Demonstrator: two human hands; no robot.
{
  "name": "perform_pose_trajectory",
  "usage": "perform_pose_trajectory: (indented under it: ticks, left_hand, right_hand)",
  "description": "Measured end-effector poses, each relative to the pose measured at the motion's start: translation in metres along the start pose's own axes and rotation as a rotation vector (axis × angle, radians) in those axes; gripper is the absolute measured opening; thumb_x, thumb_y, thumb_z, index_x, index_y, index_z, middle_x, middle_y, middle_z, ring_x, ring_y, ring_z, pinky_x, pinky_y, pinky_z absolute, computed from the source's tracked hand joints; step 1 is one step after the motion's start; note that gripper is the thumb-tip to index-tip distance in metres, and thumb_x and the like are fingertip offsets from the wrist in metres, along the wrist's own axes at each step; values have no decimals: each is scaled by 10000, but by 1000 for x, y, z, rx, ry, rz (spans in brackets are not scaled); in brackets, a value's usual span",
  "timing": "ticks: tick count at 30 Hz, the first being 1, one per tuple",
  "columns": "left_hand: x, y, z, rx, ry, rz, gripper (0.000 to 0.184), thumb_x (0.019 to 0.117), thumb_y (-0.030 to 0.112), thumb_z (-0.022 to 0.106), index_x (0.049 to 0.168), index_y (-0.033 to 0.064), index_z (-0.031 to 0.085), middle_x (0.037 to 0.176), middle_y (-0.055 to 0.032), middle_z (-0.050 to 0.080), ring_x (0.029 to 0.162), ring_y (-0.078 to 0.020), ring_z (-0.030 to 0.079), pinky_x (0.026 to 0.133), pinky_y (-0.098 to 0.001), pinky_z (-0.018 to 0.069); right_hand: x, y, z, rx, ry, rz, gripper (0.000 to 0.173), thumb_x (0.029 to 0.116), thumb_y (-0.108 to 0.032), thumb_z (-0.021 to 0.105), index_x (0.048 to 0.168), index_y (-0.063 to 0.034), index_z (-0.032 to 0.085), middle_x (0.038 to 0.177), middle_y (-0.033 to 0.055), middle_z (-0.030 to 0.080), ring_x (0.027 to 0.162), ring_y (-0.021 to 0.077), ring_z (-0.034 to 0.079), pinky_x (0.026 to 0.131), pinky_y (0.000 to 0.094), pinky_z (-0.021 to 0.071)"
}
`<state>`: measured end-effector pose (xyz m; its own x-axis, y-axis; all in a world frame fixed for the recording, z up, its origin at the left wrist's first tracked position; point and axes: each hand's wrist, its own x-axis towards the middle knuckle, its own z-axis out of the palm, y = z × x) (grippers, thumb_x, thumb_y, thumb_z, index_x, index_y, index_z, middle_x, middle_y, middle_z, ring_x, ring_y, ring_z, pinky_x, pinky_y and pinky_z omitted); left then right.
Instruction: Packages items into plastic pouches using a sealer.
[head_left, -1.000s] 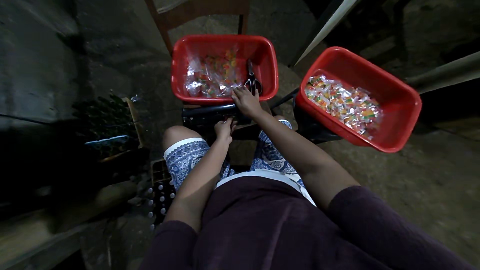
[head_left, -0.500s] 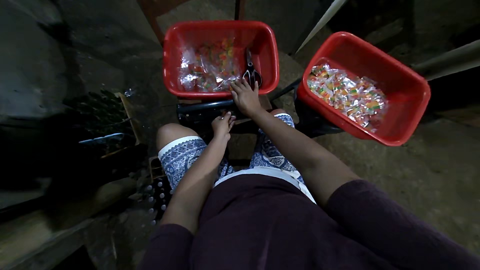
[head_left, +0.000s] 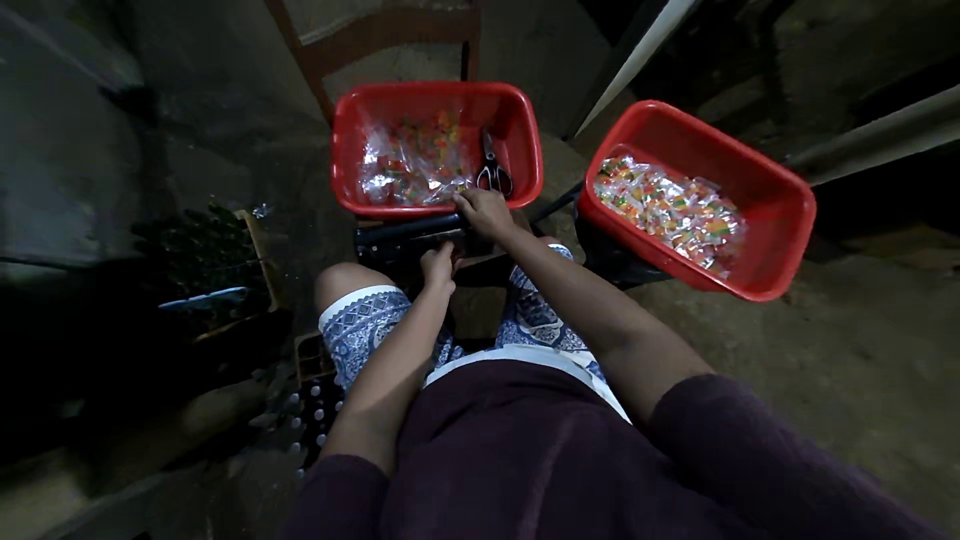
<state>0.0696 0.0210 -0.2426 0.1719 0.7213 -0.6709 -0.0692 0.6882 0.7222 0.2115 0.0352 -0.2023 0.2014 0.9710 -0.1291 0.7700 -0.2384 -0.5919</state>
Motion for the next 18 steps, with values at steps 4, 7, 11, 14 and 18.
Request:
perform_pose_trajectory:
  ticks: [4, 7, 11, 14, 18]
  left_hand:
    - [-13, 0, -2, 74, -85, 104, 323, 1059, 131, 532, 1342, -23, 555, 1260, -202, 627, 1085, -266, 642, 922, -426, 551]
    - [-35, 6, -6, 147, -209, 197, 356, 1063, 187, 558, 1354, -18, 544, 1252, -194, 615, 1042, -246, 636, 904, -417, 551]
    - [-66, 15, -5, 226, -337, 316, 301, 1041, 138, 596, 1285, -38, 585, 1174, -156, 647, 979, -177, 672, 886, -347, 579]
    - [-90, 17, 0, 274, -393, 380, 242, 1020, 94, 615, 1222, -40, 621, 1082, -116, 667, 923, -137, 669, 856, -322, 579]
    - [-100, 25, 3, 285, -477, 486, 486, 1020, 119, 610, 1474, 37, 457, 1302, -132, 612, 1098, -188, 643, 944, -388, 559]
  right_hand:
    - [-20, -11, -28, 422, 162, -173, 453, 1111, -285, 384, 1349, 33, 601, 1324, 209, 641, 1237, 291, 619, 1081, 478, 471]
    - [-49, 5, -34, 746, 273, -153, 509, 1095, -272, 369, 1476, 60, 427, 1379, 207, 588, 1250, 202, 596, 1076, 358, 483]
    - [-108, 13, -29, 939, 271, 89, 355, 1066, -226, 491, 1295, 41, 542, 1192, 145, 651, 1051, 162, 638, 922, 357, 538]
    - [-137, 8, -27, 981, 242, 66, 180, 1024, -140, 581, 1145, -14, 624, 1021, 38, 653, 887, 73, 621, 825, 287, 541]
    - [-147, 3, -36, 1040, 239, 79, 88, 1010, -83, 604, 967, -18, 644, 850, 1, 630, 762, 58, 595, 771, 279, 541]
